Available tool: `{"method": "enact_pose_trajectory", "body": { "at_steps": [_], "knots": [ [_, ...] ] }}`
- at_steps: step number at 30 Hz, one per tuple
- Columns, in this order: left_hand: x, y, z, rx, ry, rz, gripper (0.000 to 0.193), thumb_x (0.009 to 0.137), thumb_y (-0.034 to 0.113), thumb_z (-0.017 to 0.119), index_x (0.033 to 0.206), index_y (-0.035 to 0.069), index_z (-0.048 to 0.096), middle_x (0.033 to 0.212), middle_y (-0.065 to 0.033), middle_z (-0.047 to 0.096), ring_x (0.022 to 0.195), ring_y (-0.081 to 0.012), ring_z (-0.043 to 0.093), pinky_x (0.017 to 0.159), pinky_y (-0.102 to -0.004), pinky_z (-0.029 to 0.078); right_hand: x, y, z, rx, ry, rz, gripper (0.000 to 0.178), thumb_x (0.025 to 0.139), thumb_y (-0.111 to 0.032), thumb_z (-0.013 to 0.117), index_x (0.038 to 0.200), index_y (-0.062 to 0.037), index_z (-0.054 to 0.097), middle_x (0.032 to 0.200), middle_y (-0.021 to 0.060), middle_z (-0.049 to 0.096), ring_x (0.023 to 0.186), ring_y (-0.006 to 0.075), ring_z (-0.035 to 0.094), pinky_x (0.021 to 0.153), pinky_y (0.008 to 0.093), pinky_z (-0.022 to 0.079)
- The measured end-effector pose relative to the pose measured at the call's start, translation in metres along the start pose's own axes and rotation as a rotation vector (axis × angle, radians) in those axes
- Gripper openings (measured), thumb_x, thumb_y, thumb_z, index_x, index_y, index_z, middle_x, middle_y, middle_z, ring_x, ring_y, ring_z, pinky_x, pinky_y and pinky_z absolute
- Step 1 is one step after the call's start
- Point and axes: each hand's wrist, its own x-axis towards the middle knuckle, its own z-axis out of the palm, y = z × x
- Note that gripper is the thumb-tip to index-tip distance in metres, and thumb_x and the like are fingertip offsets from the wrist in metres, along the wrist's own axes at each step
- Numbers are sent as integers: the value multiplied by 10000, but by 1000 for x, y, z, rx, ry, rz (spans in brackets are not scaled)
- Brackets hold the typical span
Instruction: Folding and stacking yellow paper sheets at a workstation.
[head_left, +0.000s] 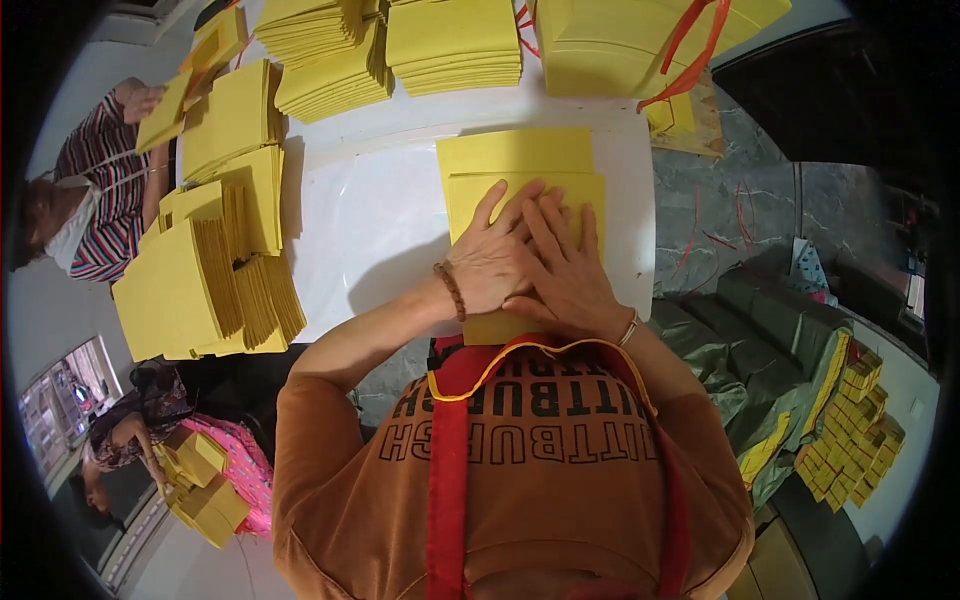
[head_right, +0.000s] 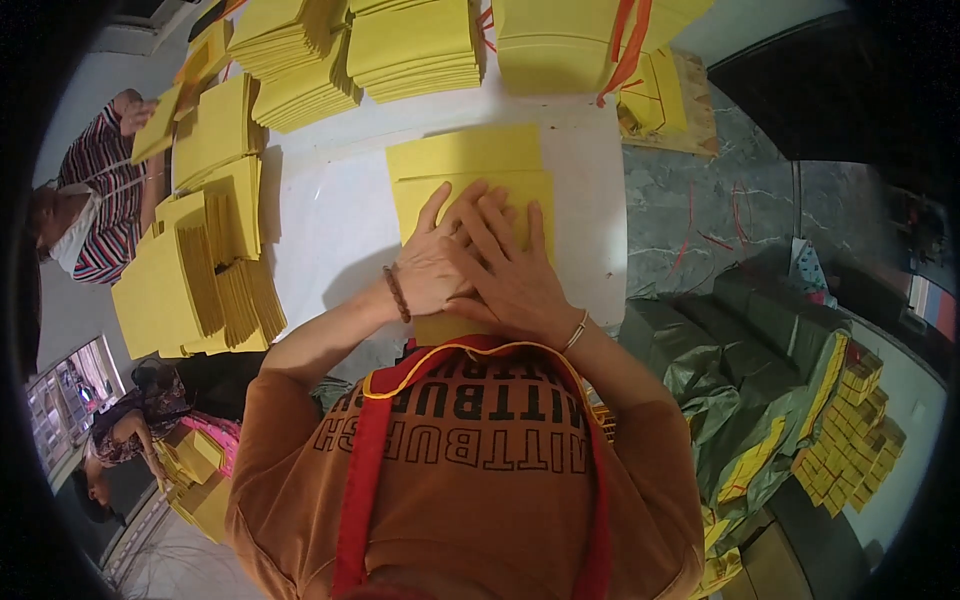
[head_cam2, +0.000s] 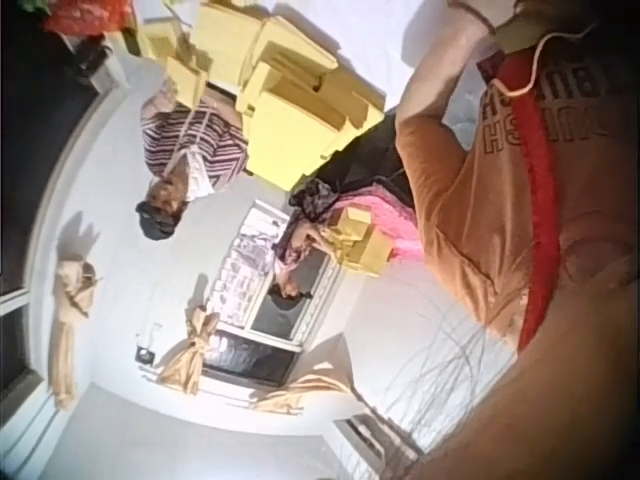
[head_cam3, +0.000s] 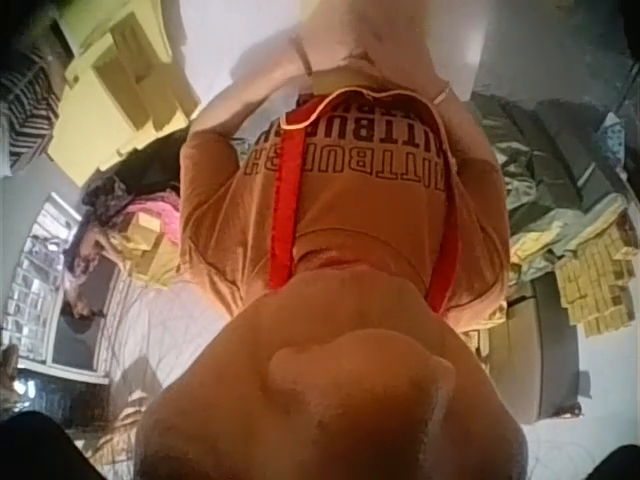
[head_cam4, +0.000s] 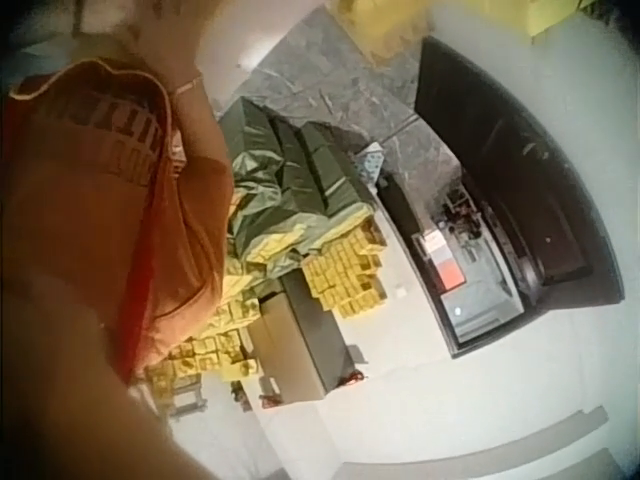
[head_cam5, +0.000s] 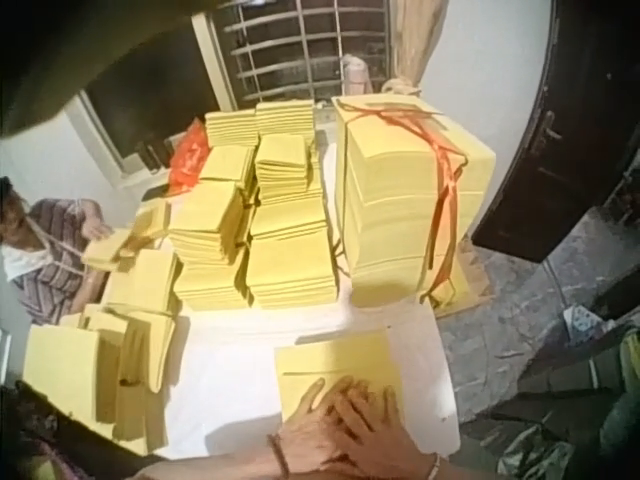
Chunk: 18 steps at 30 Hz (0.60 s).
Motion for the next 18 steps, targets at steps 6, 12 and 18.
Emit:
{"method": "enact_pose_trajectory", "body": {
  "at_steps": [6, 12, 18],
  "knots": [
    [-11, -23, 11, -1166, 540, -126, 620, 754, 58, 443, 1357, -2, 311, 1438, -208, 217, 1358, -329, 161, 1100, -445, 96, 9, -1, 2, -87, -92, 47, 620, 834, -529, 465, 1271, -92, 427, 1454, 171, 210, 1338, 371, 182, 978, 686, 115],
    [-24, -32, -9, -202, 413, -190, 546, 892, 323, 475, 1357, 63, 354, 1453, -213, 177, 1346, -381, 153, 1053, -496, 177, 9, -8, -2, -95, -124, 84, 542, 820, -459, 529, 1312, -257, 423, 1425, 137, 284, 1328, 330, 222, 971, 684, 125],
    [-32, -31, -6, -45, 102, -181, 865, 743, 618, 562, 1392, 113, 296, 1469, -206, 121, 1355, -375, 105, 1050, -546, 158, 5, -8, 1, -147, -127, 62, 527, 891, -431, 416, 1344, -165, 389, 1442, 133, 254, 1337, 312, 206, 992, 666, 103]
  ]
}}
